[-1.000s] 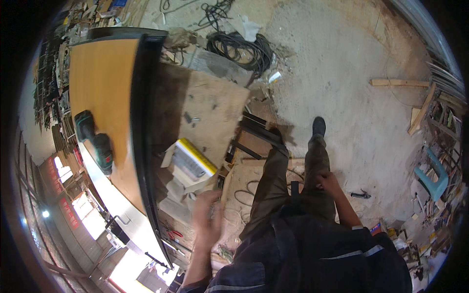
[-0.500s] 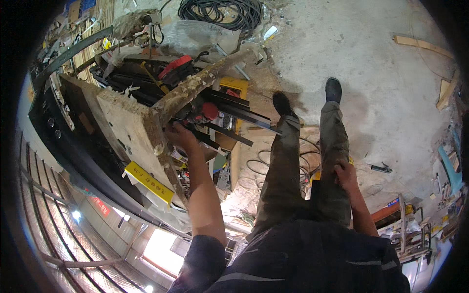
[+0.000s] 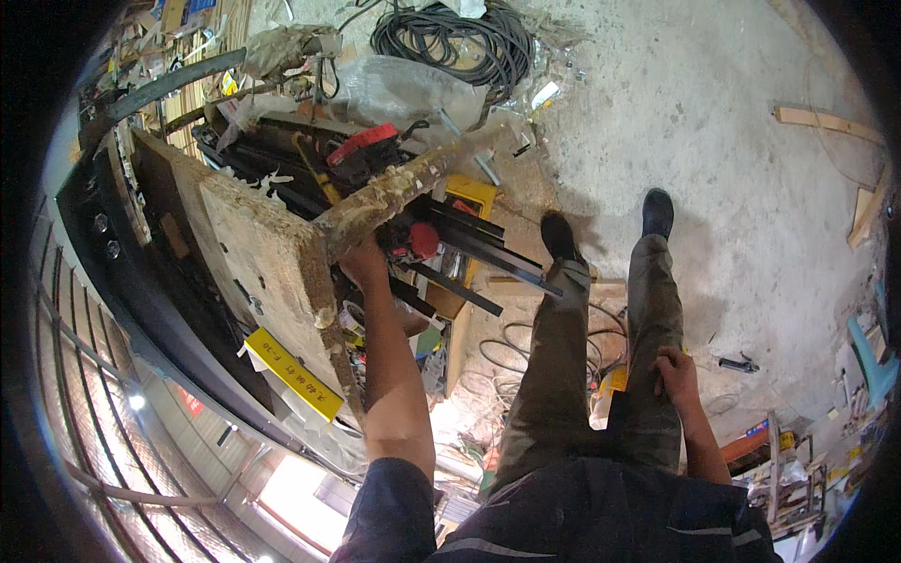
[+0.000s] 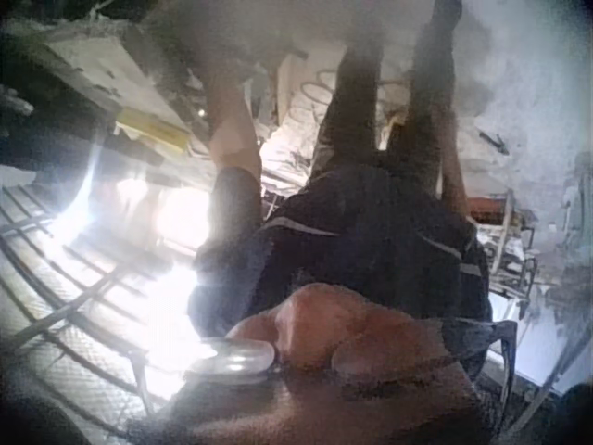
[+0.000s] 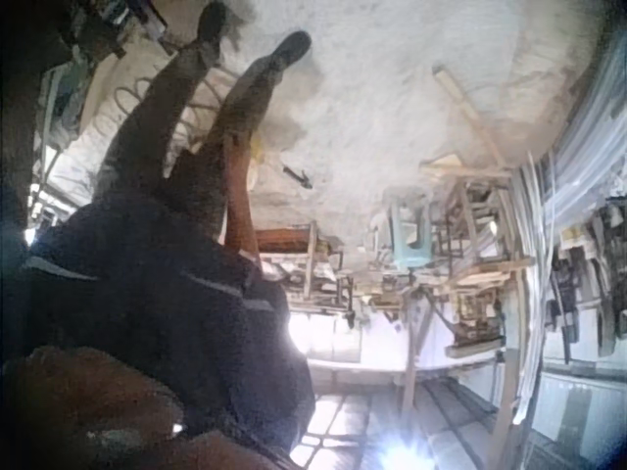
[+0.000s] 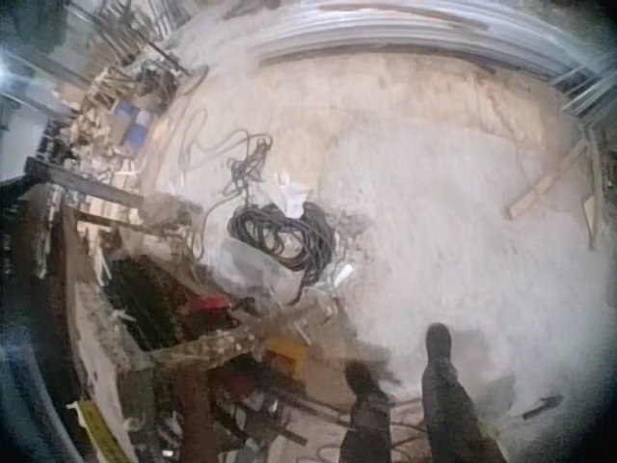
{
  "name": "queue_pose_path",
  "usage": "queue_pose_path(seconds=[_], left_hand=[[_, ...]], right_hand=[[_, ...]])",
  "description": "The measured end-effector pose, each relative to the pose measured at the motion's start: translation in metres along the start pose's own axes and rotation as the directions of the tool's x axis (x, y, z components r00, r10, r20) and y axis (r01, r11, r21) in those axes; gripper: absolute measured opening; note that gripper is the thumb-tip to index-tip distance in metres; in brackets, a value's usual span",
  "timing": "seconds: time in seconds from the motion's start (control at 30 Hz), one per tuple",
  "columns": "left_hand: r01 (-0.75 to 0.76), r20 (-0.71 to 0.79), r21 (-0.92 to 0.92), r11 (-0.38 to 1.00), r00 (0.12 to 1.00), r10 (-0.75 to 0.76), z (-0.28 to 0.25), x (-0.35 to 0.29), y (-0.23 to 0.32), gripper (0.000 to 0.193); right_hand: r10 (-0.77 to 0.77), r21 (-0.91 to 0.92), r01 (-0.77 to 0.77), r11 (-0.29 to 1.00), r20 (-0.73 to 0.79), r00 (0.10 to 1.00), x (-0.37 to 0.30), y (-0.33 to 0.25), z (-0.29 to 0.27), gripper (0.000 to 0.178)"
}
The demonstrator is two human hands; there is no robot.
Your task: The person walks through a cluttered workshop, picks up a cordless drill, and uses it to drive screws into a wooden tabletop. They handle small metal brackets and screws while working on the table assembly.
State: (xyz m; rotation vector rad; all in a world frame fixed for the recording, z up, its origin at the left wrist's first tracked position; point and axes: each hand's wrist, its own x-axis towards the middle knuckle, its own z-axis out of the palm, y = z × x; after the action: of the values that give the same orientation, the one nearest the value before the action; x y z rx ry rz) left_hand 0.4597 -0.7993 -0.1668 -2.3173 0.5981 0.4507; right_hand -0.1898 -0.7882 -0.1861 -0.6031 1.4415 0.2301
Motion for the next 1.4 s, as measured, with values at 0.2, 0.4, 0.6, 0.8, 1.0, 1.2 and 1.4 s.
queue_pose_path(seconds=[0.2,0.4,0.6,0.8,1.0,1.2,1.4], left_hand=[[0.088,-0.212,-0.824,0.559,0.868,-0.449,-0.067,-0.131,0.045,0.063],[-0.044,-0.109,-0.859,0.511,0.989,-0.098,-0.011,-0.295,-0.012,0.04],[-0.159,0.0,-0.949,0.271,0.863,0.505,-0.085,-0.454,-0.011,0.045],[-0.463,-0.255,-0.863,0.203,0.746,0.615,-0.163,-0.446,-0.033,0.046],[-0.65,-0.599,-0.671,0.356,0.759,0.258,-0.197,-0.404,-0.092,0.048],[-0.57,-0.622,-0.535,0.624,0.765,0.165,-0.169,-0.362,-0.174,0.049],[-0.46,-0.55,-0.582,0.671,0.83,0.092,-0.118,-0.341,-0.183,0.049]], right_hand=[[-0.08,-0.02,0.08,0.997,-0.002,0.997,-0.002,-0.001,-0.005,0.03],[-0.145,-0.223,0.136,0.965,-0.022,0.989,-0.021,-0.036,-0.009,0.026],[-0.108,-0.16,0.11,0.981,0.022,0.994,-0.014,-0.026,-0.021,0.023],[-0.189,-0.303,0.184,0.935,0.013,0.982,0.04,0.055,-0.05,0.035],[-0.108,-0.191,0.114,0.975,0.042,0.993,-0.038,-0.053,-0.045,0.044],[-0.173,-0.182,0.176,0.967,0.032,0.984,-0.049,-0.067,-0.03,0.04],[-0.141,-0.165,0.149,0.975,0.056,0.988,-0.047,-0.055,-0.009,0.036]])
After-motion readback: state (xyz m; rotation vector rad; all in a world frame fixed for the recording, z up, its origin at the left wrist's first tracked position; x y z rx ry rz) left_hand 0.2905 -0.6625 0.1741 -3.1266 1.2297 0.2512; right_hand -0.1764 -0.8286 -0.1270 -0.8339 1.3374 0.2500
